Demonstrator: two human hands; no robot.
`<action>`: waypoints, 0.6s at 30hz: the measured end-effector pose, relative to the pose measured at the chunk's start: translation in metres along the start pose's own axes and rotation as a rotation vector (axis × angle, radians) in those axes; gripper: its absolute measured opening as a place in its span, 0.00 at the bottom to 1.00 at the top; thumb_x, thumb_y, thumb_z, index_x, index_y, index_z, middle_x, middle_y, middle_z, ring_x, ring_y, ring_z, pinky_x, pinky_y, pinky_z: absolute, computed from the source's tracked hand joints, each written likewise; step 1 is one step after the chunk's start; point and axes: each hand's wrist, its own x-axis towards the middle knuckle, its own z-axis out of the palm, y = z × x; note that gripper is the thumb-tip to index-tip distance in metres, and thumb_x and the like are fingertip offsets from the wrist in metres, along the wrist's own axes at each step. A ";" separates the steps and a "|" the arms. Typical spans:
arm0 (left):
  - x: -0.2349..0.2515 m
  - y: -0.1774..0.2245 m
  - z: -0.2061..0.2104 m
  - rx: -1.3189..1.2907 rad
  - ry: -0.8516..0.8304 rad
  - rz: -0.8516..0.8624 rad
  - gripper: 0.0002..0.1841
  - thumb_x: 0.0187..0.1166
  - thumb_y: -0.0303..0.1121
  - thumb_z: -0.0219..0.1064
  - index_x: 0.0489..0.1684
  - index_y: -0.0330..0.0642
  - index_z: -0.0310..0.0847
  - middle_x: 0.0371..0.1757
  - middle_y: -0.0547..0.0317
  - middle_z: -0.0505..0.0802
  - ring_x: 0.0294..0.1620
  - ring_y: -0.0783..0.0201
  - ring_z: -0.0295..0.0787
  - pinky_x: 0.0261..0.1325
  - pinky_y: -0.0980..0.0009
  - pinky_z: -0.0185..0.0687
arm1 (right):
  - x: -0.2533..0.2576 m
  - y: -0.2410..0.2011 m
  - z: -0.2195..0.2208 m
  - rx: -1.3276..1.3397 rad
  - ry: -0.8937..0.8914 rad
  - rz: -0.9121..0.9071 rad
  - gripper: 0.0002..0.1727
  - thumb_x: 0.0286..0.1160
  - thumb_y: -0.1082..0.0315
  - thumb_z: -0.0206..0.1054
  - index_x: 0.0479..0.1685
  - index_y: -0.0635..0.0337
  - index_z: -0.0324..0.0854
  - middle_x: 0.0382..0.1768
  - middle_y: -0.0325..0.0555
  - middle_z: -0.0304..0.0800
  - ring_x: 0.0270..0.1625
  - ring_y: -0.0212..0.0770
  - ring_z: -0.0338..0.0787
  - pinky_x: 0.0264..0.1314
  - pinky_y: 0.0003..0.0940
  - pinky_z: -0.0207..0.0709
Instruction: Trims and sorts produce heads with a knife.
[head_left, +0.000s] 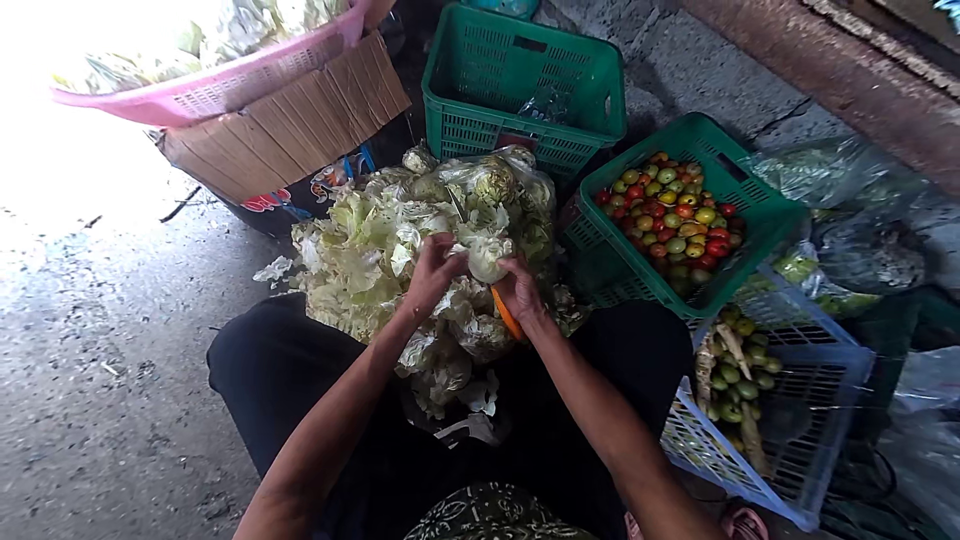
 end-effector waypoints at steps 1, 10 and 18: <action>0.001 0.003 0.000 0.101 -0.043 0.010 0.34 0.83 0.40 0.69 0.84 0.40 0.58 0.75 0.46 0.80 0.64 0.56 0.86 0.62 0.57 0.84 | 0.001 0.000 0.000 -0.006 -0.021 -0.001 0.38 0.55 0.66 0.70 0.74 0.49 0.66 0.62 0.43 0.83 0.61 0.37 0.86 0.61 0.40 0.84; 0.012 -0.014 -0.005 0.244 -0.128 0.030 0.30 0.78 0.41 0.74 0.77 0.37 0.76 0.73 0.46 0.85 0.65 0.58 0.88 0.66 0.61 0.87 | 0.001 0.010 0.003 -0.285 -0.012 0.022 0.37 0.70 0.65 0.70 0.80 0.65 0.61 0.64 0.54 0.82 0.60 0.40 0.87 0.62 0.39 0.85; 0.008 -0.029 0.001 0.426 -0.114 0.168 0.29 0.88 0.46 0.58 0.80 0.34 0.69 0.72 0.42 0.86 0.62 0.55 0.89 0.67 0.56 0.83 | -0.002 0.004 0.002 -0.259 -0.064 0.025 0.36 0.62 0.63 0.75 0.74 0.62 0.68 0.58 0.50 0.86 0.57 0.39 0.89 0.61 0.39 0.86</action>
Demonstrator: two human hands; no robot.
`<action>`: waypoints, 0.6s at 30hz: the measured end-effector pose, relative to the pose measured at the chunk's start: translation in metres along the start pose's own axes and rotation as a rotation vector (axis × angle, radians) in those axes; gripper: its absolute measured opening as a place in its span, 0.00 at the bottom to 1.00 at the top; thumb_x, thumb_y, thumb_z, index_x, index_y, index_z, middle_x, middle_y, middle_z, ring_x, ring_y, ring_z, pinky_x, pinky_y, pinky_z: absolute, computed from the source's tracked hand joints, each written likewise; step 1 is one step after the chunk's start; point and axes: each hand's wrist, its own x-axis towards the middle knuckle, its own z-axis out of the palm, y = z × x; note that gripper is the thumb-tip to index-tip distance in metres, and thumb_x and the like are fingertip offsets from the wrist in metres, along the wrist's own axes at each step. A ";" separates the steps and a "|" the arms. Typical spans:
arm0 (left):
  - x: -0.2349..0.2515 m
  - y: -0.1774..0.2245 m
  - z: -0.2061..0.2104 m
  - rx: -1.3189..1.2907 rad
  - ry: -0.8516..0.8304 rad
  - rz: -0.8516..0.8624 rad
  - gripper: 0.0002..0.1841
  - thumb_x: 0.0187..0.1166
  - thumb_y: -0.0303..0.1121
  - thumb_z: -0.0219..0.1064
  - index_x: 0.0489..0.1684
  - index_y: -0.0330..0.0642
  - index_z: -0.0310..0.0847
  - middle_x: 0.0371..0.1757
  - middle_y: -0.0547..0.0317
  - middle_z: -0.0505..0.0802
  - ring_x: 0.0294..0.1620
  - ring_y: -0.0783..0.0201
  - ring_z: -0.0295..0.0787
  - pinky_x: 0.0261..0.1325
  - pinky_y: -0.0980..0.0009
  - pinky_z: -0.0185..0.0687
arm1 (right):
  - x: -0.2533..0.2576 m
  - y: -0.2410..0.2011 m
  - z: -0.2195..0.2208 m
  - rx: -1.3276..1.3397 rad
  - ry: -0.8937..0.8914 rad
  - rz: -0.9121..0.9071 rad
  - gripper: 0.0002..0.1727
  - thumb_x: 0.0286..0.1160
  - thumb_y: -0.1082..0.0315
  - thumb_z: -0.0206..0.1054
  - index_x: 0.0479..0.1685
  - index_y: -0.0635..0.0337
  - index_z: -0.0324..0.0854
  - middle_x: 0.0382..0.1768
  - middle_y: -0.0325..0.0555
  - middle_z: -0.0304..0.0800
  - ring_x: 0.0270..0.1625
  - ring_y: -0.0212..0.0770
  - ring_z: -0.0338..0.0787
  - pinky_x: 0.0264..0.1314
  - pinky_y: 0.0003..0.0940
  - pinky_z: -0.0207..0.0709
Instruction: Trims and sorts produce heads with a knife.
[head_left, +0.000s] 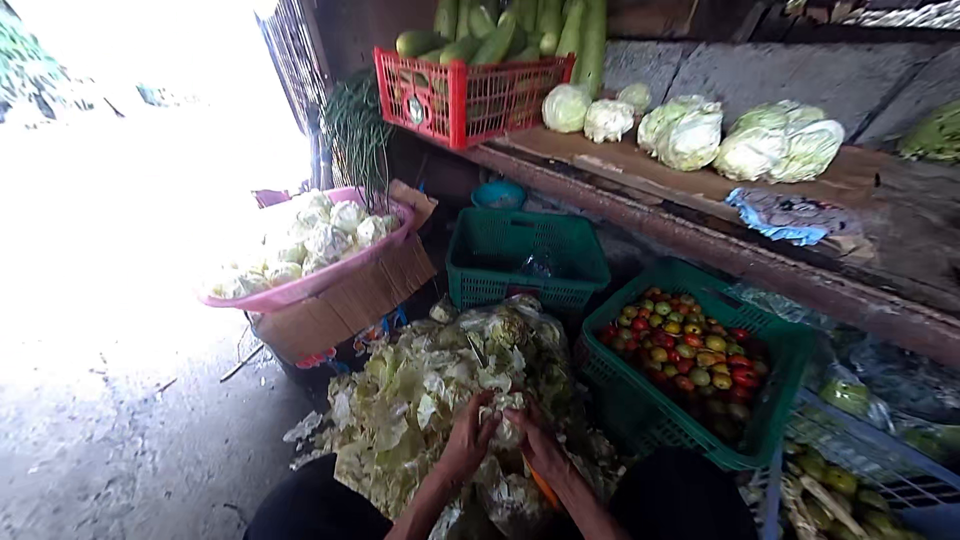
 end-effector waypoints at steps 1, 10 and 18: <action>-0.001 0.000 0.001 0.053 -0.003 0.006 0.29 0.89 0.46 0.55 0.81 0.32 0.68 0.73 0.40 0.85 0.65 0.52 0.88 0.70 0.54 0.82 | -0.002 -0.001 0.002 -0.014 -0.001 0.000 0.37 0.61 0.62 0.76 0.74 0.61 0.68 0.58 0.50 0.86 0.58 0.39 0.89 0.61 0.39 0.86; -0.007 0.002 0.006 0.408 0.165 0.072 0.22 0.91 0.39 0.52 0.65 0.28 0.82 0.59 0.35 0.90 0.64 0.42 0.88 0.72 0.51 0.80 | -0.019 -0.003 0.017 -0.095 0.003 0.047 0.41 0.63 0.58 0.76 0.79 0.59 0.63 0.67 0.53 0.80 0.65 0.40 0.84 0.66 0.40 0.82; -0.006 0.002 0.001 0.562 0.238 0.155 0.11 0.78 0.24 0.60 0.48 0.25 0.84 0.52 0.35 0.89 0.50 0.44 0.92 0.53 0.54 0.90 | -0.018 0.003 0.019 -0.260 -0.064 -0.001 0.40 0.63 0.59 0.77 0.79 0.58 0.65 0.64 0.53 0.82 0.61 0.39 0.86 0.62 0.38 0.83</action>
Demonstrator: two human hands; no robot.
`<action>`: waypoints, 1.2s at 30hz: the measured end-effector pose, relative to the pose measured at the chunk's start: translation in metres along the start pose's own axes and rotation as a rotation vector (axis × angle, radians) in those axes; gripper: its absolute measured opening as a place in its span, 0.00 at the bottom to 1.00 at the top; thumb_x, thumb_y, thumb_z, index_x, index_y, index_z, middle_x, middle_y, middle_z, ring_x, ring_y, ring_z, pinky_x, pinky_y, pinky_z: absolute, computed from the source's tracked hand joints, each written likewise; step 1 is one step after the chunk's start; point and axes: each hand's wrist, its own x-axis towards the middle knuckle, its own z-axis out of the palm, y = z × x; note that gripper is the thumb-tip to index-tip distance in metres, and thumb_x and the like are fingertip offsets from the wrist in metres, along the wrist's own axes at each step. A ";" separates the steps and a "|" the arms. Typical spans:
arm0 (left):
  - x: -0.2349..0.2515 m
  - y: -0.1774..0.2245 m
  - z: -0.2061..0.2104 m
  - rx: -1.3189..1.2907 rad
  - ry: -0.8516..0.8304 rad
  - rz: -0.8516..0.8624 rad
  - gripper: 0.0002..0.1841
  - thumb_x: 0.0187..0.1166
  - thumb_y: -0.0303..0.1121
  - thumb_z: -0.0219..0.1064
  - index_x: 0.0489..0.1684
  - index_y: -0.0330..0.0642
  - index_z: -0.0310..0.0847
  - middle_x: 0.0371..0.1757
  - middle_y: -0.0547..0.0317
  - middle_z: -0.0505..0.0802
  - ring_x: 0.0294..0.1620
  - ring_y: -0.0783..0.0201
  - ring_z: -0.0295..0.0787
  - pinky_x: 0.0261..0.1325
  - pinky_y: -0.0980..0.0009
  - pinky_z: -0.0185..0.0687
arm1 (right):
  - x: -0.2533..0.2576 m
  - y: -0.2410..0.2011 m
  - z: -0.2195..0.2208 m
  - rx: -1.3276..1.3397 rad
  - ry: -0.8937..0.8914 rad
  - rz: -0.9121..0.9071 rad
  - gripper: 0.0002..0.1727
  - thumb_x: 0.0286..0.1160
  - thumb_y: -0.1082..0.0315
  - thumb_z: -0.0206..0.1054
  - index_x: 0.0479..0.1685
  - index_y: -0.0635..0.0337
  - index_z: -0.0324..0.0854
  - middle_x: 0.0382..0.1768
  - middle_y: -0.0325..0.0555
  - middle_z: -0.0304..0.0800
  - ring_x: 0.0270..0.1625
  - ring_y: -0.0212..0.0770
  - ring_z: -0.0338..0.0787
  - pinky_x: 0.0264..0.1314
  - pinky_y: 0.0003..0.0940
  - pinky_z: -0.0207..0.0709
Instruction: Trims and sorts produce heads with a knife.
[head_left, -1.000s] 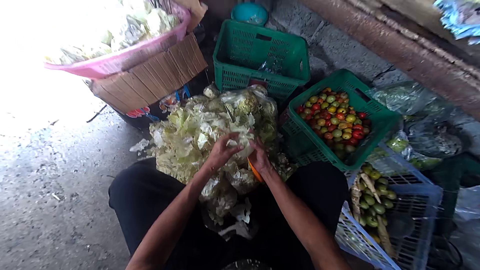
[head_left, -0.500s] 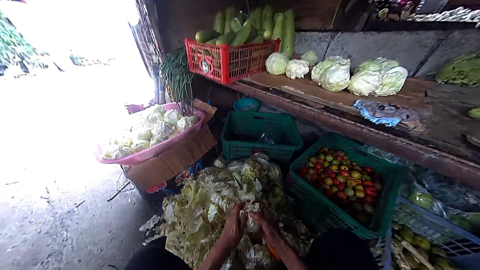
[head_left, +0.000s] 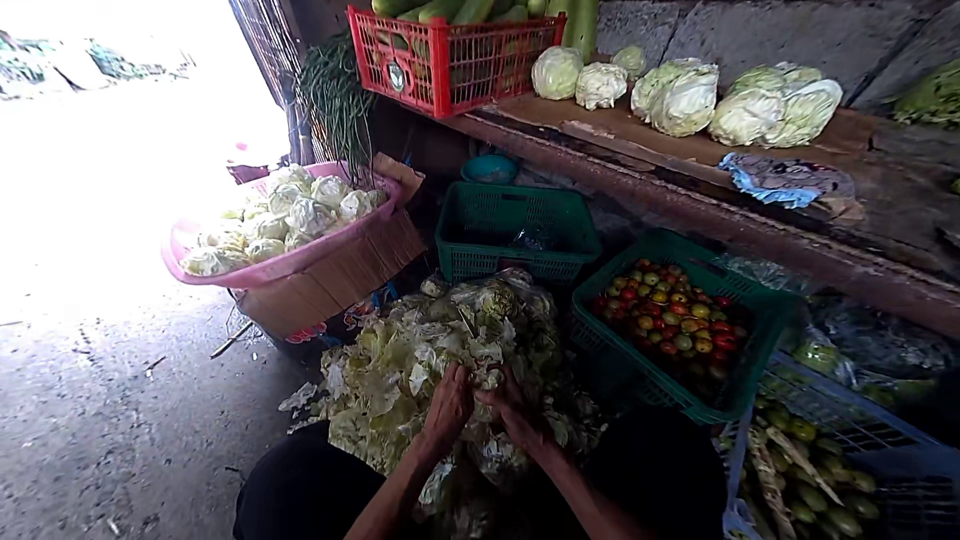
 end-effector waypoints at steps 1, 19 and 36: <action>0.002 0.003 -0.005 -0.019 -0.006 -0.015 0.11 0.77 0.23 0.60 0.50 0.24 0.84 0.54 0.33 0.88 0.52 0.42 0.92 0.54 0.53 0.89 | 0.000 -0.005 0.001 -0.017 0.001 -0.020 0.41 0.63 0.61 0.76 0.80 0.60 0.64 0.65 0.54 0.82 0.61 0.39 0.86 0.62 0.38 0.83; 0.022 0.002 -0.044 -0.341 -0.563 -0.364 0.40 0.86 0.64 0.50 0.78 0.33 0.66 0.54 0.33 0.89 0.50 0.41 0.90 0.57 0.41 0.84 | 0.008 -0.009 -0.010 -0.203 0.000 -0.111 0.49 0.51 0.68 0.87 0.79 0.63 0.63 0.71 0.59 0.77 0.67 0.43 0.84 0.66 0.42 0.84; 0.012 0.019 -0.029 -0.490 -0.497 -0.396 0.29 0.96 0.51 0.40 0.56 0.30 0.77 0.37 0.43 0.83 0.37 0.52 0.81 0.46 0.51 0.78 | 0.012 -0.002 -0.027 -0.914 0.010 -0.515 0.41 0.48 0.65 0.89 0.66 0.73 0.77 0.72 0.66 0.80 0.76 0.64 0.77 0.82 0.55 0.68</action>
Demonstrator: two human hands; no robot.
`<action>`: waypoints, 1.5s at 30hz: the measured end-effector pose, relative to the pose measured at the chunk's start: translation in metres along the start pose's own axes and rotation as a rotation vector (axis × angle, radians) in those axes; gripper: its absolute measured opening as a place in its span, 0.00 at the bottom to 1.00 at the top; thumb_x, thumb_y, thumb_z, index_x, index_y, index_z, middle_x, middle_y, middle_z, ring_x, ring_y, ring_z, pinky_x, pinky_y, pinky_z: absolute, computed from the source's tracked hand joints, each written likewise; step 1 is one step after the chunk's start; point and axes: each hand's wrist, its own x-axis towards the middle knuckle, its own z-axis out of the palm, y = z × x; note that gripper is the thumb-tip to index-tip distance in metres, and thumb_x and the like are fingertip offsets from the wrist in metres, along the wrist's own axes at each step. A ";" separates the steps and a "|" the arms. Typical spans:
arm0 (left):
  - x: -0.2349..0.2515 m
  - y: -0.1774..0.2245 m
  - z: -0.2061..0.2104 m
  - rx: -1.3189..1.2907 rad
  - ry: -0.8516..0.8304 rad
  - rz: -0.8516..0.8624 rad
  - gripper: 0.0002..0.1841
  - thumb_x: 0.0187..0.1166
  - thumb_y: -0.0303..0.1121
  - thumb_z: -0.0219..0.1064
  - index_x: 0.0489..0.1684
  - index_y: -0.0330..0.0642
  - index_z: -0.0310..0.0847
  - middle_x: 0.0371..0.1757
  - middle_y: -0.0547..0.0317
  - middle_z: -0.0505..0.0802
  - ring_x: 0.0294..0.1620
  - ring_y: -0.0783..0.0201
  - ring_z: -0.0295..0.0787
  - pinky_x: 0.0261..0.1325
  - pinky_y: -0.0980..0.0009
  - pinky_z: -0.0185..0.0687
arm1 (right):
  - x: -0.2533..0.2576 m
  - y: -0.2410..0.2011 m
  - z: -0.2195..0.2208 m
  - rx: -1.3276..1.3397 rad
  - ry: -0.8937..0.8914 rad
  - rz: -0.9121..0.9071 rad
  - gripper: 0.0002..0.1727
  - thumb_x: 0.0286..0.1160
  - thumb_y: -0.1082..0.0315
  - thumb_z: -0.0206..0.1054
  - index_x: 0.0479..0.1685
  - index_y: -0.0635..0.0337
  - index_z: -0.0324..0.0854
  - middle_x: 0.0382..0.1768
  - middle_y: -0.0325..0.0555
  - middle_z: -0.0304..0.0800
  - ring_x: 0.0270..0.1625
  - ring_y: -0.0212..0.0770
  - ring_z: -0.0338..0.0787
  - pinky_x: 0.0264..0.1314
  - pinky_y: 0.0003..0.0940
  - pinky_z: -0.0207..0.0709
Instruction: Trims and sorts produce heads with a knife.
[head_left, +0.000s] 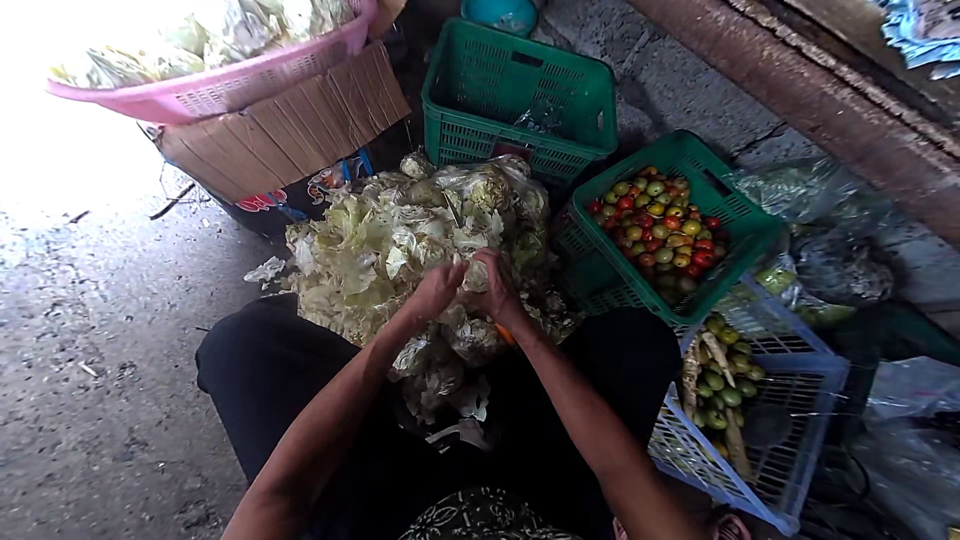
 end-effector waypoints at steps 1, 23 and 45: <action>-0.002 0.004 -0.010 -0.030 0.046 -0.024 0.29 0.95 0.52 0.40 0.56 0.33 0.76 0.36 0.47 0.82 0.34 0.56 0.79 0.42 0.55 0.77 | 0.000 0.000 0.000 0.037 -0.029 0.093 0.44 0.48 0.65 0.89 0.70 0.73 0.74 0.74 0.67 0.77 0.78 0.63 0.75 0.82 0.54 0.69; 0.005 -0.011 0.005 -0.826 0.070 -0.227 0.42 0.88 0.68 0.36 0.85 0.41 0.60 0.70 0.41 0.84 0.60 0.47 0.88 0.58 0.49 0.87 | -0.001 -0.020 -0.004 0.815 0.067 0.419 0.37 0.78 0.56 0.69 0.85 0.53 0.57 0.75 0.53 0.75 0.66 0.41 0.84 0.64 0.43 0.83; 0.016 -0.018 -0.018 -1.291 0.279 0.181 0.16 0.86 0.38 0.55 0.67 0.45 0.74 0.59 0.53 0.90 0.60 0.58 0.88 0.67 0.57 0.85 | -0.006 -0.013 0.002 0.729 -0.064 0.917 0.30 0.89 0.50 0.58 0.77 0.63 0.65 0.39 0.56 0.86 0.31 0.44 0.88 0.36 0.41 0.87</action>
